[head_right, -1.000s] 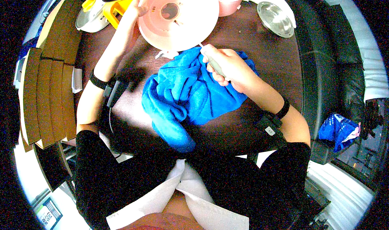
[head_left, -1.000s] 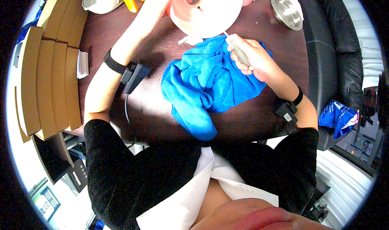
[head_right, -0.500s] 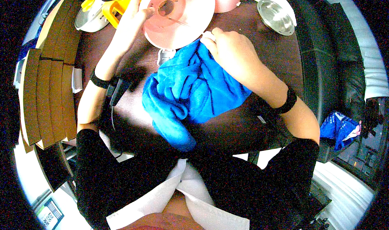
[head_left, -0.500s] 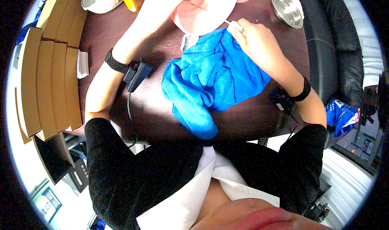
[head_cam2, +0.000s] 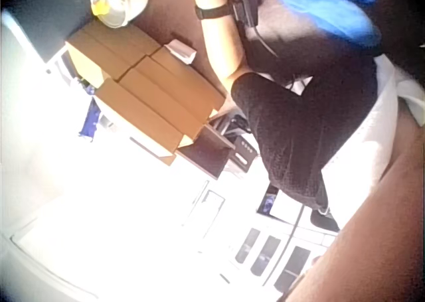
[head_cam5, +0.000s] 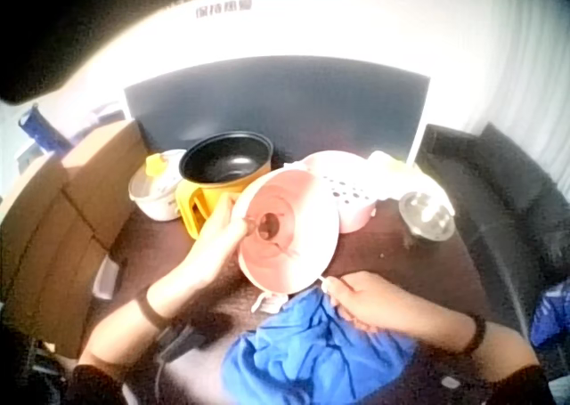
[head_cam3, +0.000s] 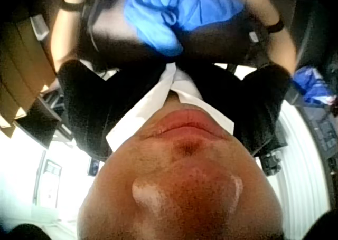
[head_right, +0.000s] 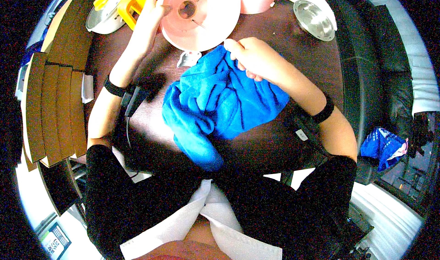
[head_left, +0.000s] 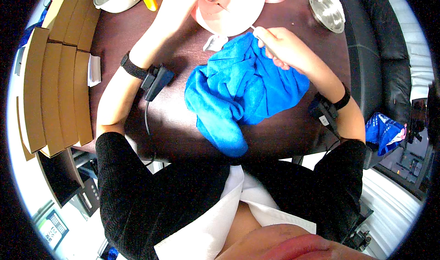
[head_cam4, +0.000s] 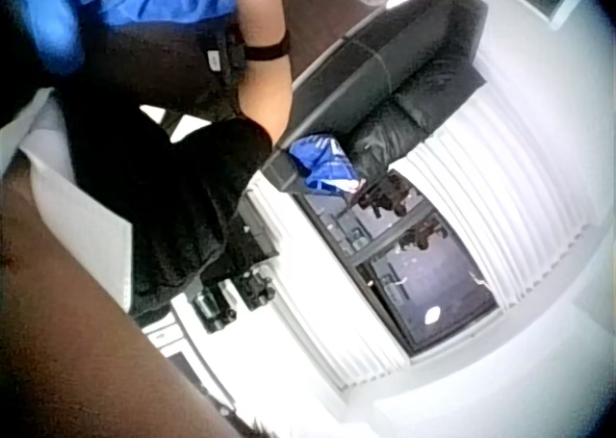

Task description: The person uses a screwdriver to tighten a screw into the center of a pink plastic bowl base. They rotate the bowl and continue to tighten the screw while holding the bowl steady.

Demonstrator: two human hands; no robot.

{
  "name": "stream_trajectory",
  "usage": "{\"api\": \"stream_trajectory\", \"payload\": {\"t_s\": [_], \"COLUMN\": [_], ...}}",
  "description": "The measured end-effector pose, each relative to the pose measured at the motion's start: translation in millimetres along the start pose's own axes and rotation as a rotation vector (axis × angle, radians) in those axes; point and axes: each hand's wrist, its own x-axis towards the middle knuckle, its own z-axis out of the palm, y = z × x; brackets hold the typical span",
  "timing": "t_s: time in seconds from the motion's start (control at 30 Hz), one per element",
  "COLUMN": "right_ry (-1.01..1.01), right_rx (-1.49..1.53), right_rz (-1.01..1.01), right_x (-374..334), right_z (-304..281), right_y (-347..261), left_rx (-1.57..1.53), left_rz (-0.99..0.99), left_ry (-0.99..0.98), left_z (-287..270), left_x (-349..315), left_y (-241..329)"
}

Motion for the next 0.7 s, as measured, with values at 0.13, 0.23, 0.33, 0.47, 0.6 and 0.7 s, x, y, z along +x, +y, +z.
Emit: {"api": "stream_trajectory", "payload": {"t_s": [0.13, 0.23, 0.33, 0.47, 0.6, 0.7], "right_ry": [0.134, 0.423, 0.552, 0.567, 0.094, -0.026], "right_rx": [-0.419, -0.856, -1.134, -1.149, -0.442, 0.036], "right_rz": [-0.242, -0.604, -0.578, -0.633, -0.218, 0.034], "right_x": [6.0, 4.1, -8.4, -0.9, 4.0, -8.9], "right_z": [-11.1, -5.2, 0.0, -8.9, -19.9, -12.2], "right_y": [-3.7, -1.3, -12.3, -8.9, 1.6, -0.2], "left_rx": [-0.079, -0.3, -0.106, 0.095, 0.082, -0.079], "left_rz": [-0.017, 0.006, 0.03, 0.1, 0.038, -0.07], "left_ry": [-0.01, -0.077, -0.014, -0.036, -0.013, -0.027], "left_z": [2.5, 4.3, 7.4, 2.2, 8.3, 11.8], "left_x": [-2.4, -3.9, -5.2, -4.5, -6.2, -2.7], "left_y": [6.3, 35.0, 22.0, 15.8, 18.2, 8.0]}}
